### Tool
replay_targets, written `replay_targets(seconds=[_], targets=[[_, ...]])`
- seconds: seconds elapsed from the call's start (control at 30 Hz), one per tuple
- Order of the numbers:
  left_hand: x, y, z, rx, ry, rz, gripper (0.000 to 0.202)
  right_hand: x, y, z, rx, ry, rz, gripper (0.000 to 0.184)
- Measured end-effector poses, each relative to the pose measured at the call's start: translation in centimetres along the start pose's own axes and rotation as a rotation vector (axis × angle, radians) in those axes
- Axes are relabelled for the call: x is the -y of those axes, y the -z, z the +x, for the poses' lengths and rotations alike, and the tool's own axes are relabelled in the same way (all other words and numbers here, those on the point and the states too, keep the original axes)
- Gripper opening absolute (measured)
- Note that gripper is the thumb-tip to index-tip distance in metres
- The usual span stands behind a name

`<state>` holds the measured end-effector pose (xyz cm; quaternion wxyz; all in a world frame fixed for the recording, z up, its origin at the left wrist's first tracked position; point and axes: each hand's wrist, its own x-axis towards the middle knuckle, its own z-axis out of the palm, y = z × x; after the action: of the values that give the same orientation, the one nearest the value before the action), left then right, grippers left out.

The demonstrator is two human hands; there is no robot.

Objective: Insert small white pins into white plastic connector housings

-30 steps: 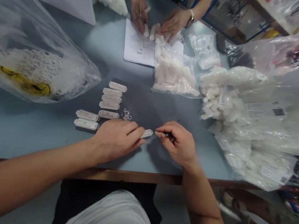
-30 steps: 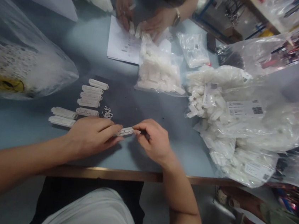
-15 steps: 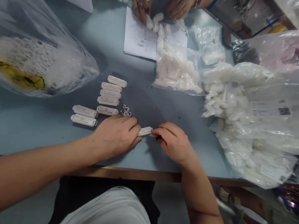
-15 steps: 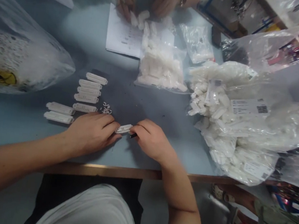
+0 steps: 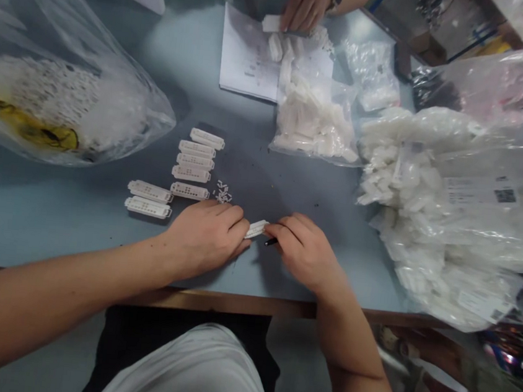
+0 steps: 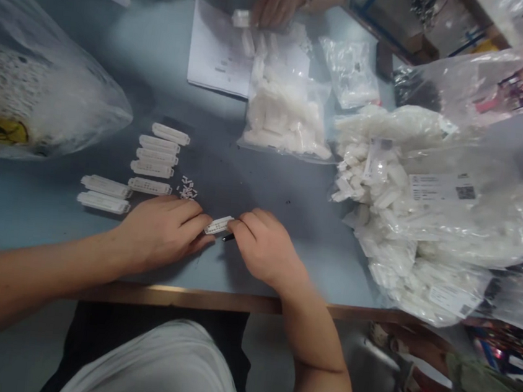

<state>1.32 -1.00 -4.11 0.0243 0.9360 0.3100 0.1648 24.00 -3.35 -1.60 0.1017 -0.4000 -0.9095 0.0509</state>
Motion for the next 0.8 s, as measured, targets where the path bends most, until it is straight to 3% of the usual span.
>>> replay_targets(seconds=[0.47, 0.8], targets=[[0.02, 0.06, 0.08, 0.002, 0.006, -0.031, 0.027, 0.44, 0.41, -0.05, 0.066, 0.021, -0.024, 0.032], [-0.07, -0.01, -0.04, -0.057, -0.024, -0.039, 0.028, 1.03, 0.74, 0.08, 0.080, 0.005, -0.058, 0.032]])
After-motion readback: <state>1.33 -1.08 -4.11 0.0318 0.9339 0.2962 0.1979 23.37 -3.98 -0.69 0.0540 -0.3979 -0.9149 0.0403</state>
